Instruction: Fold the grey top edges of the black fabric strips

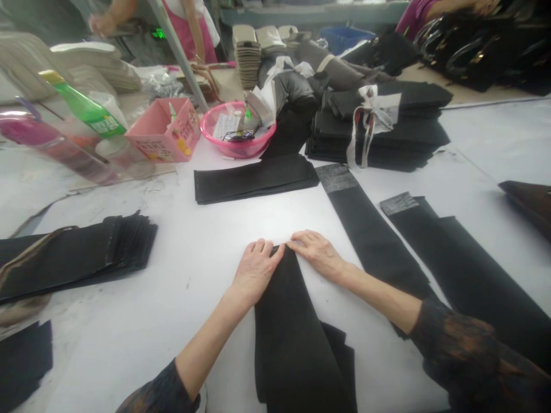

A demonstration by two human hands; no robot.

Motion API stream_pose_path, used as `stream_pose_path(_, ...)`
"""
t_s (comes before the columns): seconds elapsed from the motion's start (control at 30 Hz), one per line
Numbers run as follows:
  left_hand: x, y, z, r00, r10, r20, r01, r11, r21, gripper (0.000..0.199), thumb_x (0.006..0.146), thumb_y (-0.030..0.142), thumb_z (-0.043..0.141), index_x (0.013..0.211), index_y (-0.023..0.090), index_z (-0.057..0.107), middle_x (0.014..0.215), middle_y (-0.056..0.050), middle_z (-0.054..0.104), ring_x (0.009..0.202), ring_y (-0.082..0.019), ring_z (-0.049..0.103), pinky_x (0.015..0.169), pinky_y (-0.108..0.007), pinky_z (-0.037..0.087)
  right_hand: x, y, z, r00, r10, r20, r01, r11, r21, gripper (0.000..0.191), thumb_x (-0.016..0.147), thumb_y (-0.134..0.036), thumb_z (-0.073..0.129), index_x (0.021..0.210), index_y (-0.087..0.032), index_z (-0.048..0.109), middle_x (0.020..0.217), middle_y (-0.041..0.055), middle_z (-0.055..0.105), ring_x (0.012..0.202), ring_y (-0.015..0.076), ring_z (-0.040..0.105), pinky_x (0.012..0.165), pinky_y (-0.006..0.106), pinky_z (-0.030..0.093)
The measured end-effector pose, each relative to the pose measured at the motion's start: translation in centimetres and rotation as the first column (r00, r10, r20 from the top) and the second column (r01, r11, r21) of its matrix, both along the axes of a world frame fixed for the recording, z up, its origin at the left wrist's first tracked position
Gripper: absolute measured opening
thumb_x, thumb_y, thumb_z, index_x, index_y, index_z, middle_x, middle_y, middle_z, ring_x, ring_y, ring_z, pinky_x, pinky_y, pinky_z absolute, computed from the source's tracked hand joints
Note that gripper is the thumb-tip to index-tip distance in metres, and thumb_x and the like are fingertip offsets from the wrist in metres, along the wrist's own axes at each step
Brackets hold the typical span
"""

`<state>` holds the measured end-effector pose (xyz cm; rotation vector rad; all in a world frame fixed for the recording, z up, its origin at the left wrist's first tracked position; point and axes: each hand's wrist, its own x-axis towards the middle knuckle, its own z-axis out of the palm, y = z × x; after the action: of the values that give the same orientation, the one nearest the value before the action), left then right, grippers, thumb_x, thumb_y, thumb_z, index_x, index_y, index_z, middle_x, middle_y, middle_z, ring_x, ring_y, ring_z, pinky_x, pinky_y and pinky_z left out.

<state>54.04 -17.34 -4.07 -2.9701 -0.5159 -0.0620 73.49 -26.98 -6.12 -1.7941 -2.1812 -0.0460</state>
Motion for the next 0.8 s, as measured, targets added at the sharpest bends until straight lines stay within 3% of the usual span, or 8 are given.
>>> stream_pose_path(0.23, -1.2, 1.4, -1.0, 0.991, 0.02, 0.131, -0.006, 0.995, -0.102, 0.04, 0.089, 0.012, 0.051, 0.128, 0.02, 0.05, 0.102, -0.008, 0.055, 0.096, -0.022, 0.052, 0.085, -0.036, 0.048, -2.1, 1.3, 0.4, 0.965, -0.149, -0.218, 0.151, 0.988, -0.005, 0.027, 0.089, -0.024, 0.062, 0.116, -0.021, 0.061, 0.104, 0.0052, 0.064, 0.099, 0.0198, 0.054, 0.087, 0.034, 0.042)
stream_pose_path(0.33, -2.2, 2.3, -1.4, 0.971, 0.078, 0.225, -0.027, 0.975, -0.221, 0.03, 0.089, 0.01, 0.049, 0.117, 0.017, 0.055, 0.102, -0.007, 0.057, 0.1, -0.02, 0.053, 0.086, -0.033, 0.049, -3.5, 2.3, -0.3, 0.977, -0.077, -0.198, 0.08, 0.997, 0.004, 0.02, 0.088, -0.027, 0.062, 0.107, -0.022, 0.066, 0.099, 0.0049, 0.064, 0.096, 0.0199, 0.052, 0.082, 0.033, 0.04)
stream_pose_path(0.47, -3.8, 3.3, -1.7, 0.94, 0.136, 0.314, -0.023, 0.941, -0.336, 0.017, 0.091, 0.02, 0.052, 0.107, 0.019, 0.058, 0.101, -0.006, 0.058, 0.098, -0.019, 0.056, 0.084, -0.031, 0.05, -4.0, 3.1, -1.0, 0.991, -0.024, -0.131, 0.027, 0.999, 0.02, 0.019, 0.091, -0.031, 0.057, 0.108, -0.028, 0.067, 0.098, 0.0042, 0.061, 0.092, 0.0187, 0.048, 0.079, 0.032, 0.036)
stream_pose_path(0.63, -4.9, 3.9, -2.8, 0.906, 0.099, 0.411, 0.043, 0.945, -0.323, 0.017, 0.094, 0.023, 0.048, 0.104, 0.021, 0.061, 0.097, -0.005, 0.06, 0.095, -0.017, 0.057, 0.082, -0.03, 0.051, -3.5, 3.2, -1.1, 0.997, -0.002, -0.078, 0.003, 1.0, 0.011, 0.023, 0.093, -0.034, 0.054, 0.114, -0.035, 0.064, 0.097, 0.0034, 0.057, 0.091, 0.0187, 0.046, 0.078, 0.032, 0.033)
stream_pose_path(0.8, -5.2, 4.4, -3.7, 0.887, 0.027, 0.461, 0.107, 0.959, -0.262, 0.02, 0.095, 0.019, 0.046, 0.107, 0.02, 0.061, 0.099, -0.006, 0.061, 0.099, -0.018, 0.057, 0.084, -0.032, 0.051, -3.4, 3.2, -0.8, 0.999, 0.035, -0.014, -0.035, 0.999, -0.016, 0.032, 0.095, -0.025, 0.051, 0.123, -0.039, 0.058, 0.101, 0.0041, 0.055, 0.094, 0.0189, 0.045, 0.081, 0.033, 0.033)
